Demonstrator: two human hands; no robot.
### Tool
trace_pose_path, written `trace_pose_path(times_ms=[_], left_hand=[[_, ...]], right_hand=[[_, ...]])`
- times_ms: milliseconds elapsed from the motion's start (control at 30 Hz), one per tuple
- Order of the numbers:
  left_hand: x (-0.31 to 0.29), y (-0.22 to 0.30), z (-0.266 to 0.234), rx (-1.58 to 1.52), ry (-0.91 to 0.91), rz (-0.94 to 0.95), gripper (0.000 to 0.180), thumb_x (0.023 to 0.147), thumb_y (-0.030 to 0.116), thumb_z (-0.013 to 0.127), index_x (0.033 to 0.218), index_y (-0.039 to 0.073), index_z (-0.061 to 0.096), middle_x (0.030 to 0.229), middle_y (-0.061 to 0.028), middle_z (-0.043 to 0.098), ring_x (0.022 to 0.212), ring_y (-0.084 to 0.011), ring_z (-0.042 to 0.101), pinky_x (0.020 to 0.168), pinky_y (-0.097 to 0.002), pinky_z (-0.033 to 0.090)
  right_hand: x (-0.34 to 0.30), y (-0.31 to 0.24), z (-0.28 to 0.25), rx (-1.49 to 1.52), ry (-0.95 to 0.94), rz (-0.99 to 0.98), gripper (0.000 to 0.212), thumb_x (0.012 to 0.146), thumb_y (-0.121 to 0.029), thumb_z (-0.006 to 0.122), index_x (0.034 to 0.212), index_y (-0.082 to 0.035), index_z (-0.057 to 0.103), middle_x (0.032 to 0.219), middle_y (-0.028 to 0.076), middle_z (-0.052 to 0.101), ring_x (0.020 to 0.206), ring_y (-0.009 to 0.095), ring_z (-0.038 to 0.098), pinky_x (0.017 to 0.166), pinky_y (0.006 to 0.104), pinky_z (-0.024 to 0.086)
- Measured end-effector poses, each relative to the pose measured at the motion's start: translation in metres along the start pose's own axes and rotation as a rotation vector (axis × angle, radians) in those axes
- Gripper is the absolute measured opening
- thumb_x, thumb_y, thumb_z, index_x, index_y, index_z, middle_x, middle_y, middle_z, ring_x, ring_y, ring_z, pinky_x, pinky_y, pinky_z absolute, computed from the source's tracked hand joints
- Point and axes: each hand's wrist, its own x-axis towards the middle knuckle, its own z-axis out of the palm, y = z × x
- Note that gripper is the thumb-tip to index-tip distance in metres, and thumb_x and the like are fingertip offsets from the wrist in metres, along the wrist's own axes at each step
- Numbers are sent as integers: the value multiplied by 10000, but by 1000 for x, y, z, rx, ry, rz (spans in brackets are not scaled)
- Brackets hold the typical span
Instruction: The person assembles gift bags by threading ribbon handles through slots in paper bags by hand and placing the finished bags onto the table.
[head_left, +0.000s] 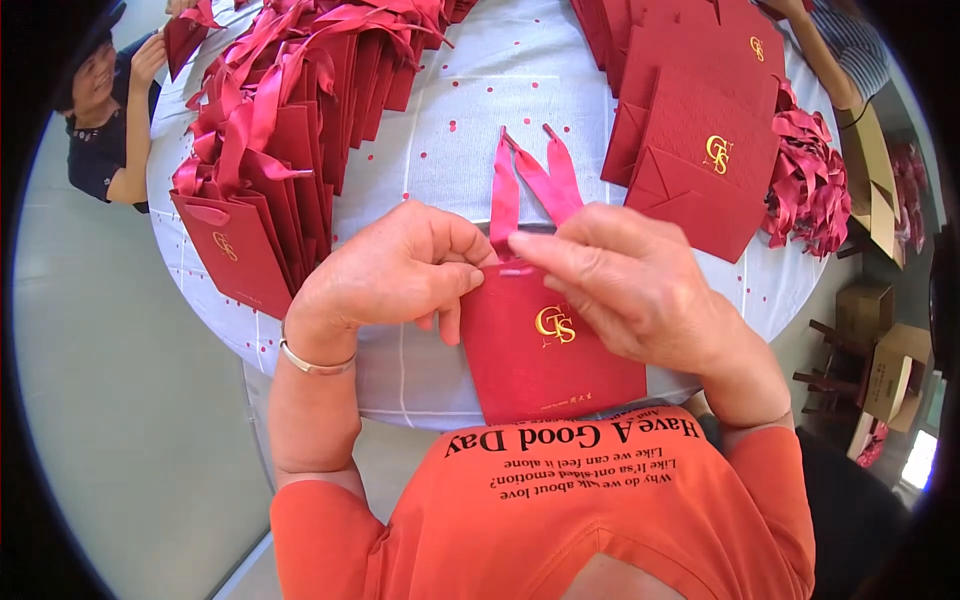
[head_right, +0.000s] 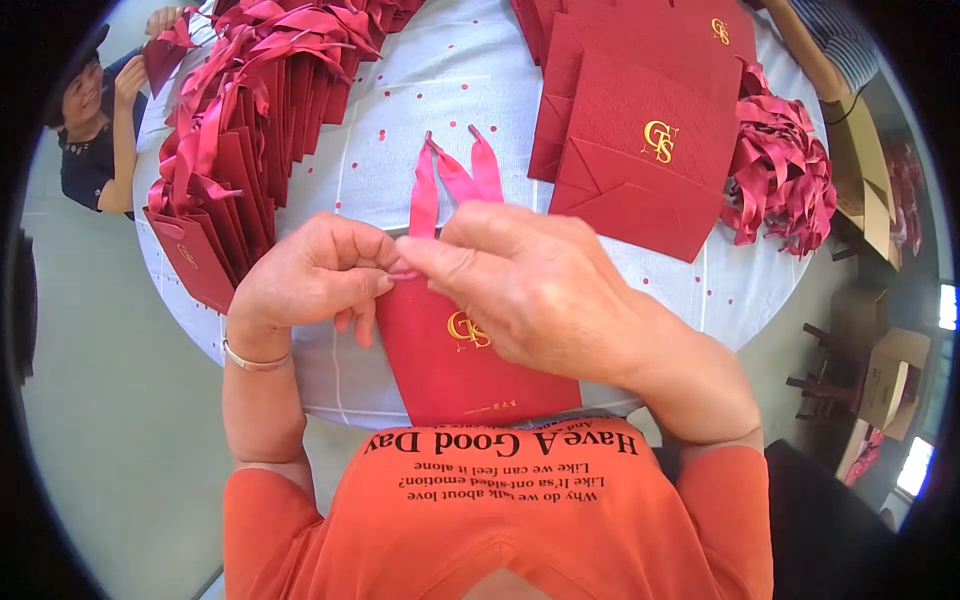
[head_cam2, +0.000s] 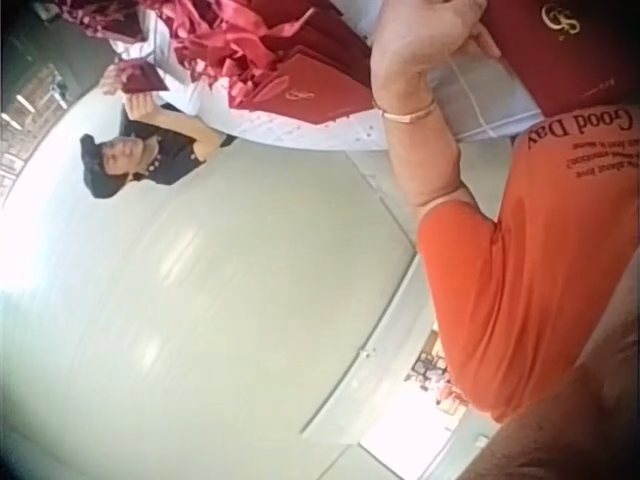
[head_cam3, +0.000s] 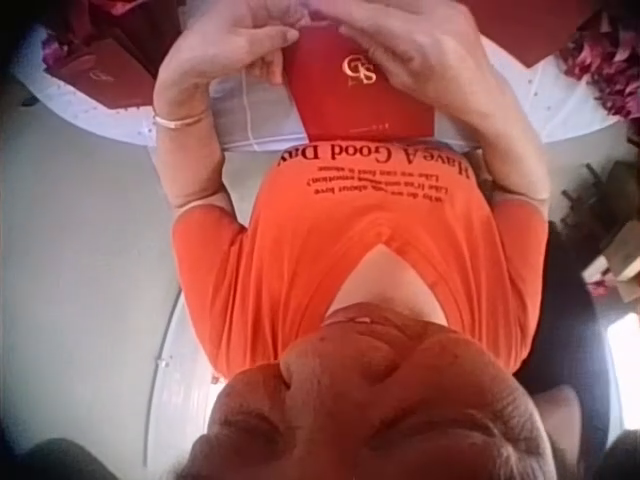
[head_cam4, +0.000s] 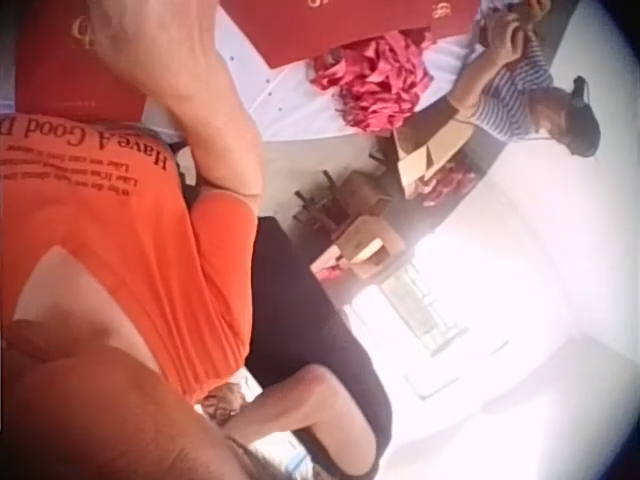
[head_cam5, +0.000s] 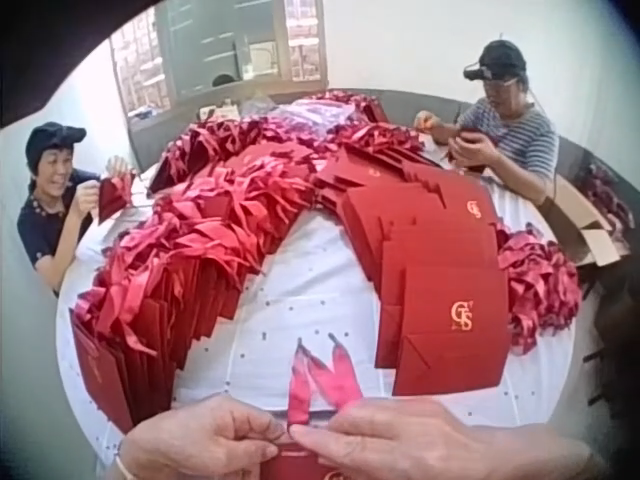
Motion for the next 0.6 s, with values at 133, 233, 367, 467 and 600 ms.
trace_pose_path(times_ms=[133, 233, 367, 467, 600], left_hand=[[-1, 2, -3, 33, -80, 38, 176, 936, 60, 504, 1031, -39, 615, 738, -34, 638, 534, -121, 659, 435, -225, 413], [0, 3, -4, -11, -106, -10, 139, 946, 49, 518, 1028, -33, 595, 687, -24, 625, 496, -108, 645, 395, -187, 374], [1, 3, -2, -39, -125, -41, 112, 964, 85, 521, 1013, -3, 572, 640, 6, 603, 469, -102, 631, 387, -182, 354], [1, 1, -2, -52, -131, -34, 106, 968, 102, 534, 1004, 6, 559, 627, 7, 599, 465, -102, 629, 385, -182, 346], [1, -2, -5, -121, -162, -6, 127, 964, 126, 557, 992, 3, 546, 626, 6, 593, 471, -108, 636, 384, -182, 344]], right_hand=[[-3, 2, 8, 143, -117, 112, 244, 778, -24, 725, 1021, -31, 701, 813, 102, 644, 683, 255, 646, 560, 346, 522], [-2, 9, 10, 254, -99, 171, 183, 766, -15, 724, 949, -28, 710, 775, 94, 659, 648, 239, 645, 563, 331, 522], [-1, 10, 6, 300, -88, 232, 144, 741, -7, 725, 880, -38, 706, 760, 84, 672, 631, 226, 646, 565, 311, 518], [0, 8, 2, 324, -124, 273, 137, 732, -10, 728, 860, -41, 695, 765, 79, 674, 650, 220, 652, 573, 307, 516], [2, 7, 2, 336, -158, 261, 118, 727, -16, 733, 826, -42, 676, 750, 75, 668, 663, 212, 652, 582, 317, 513]])
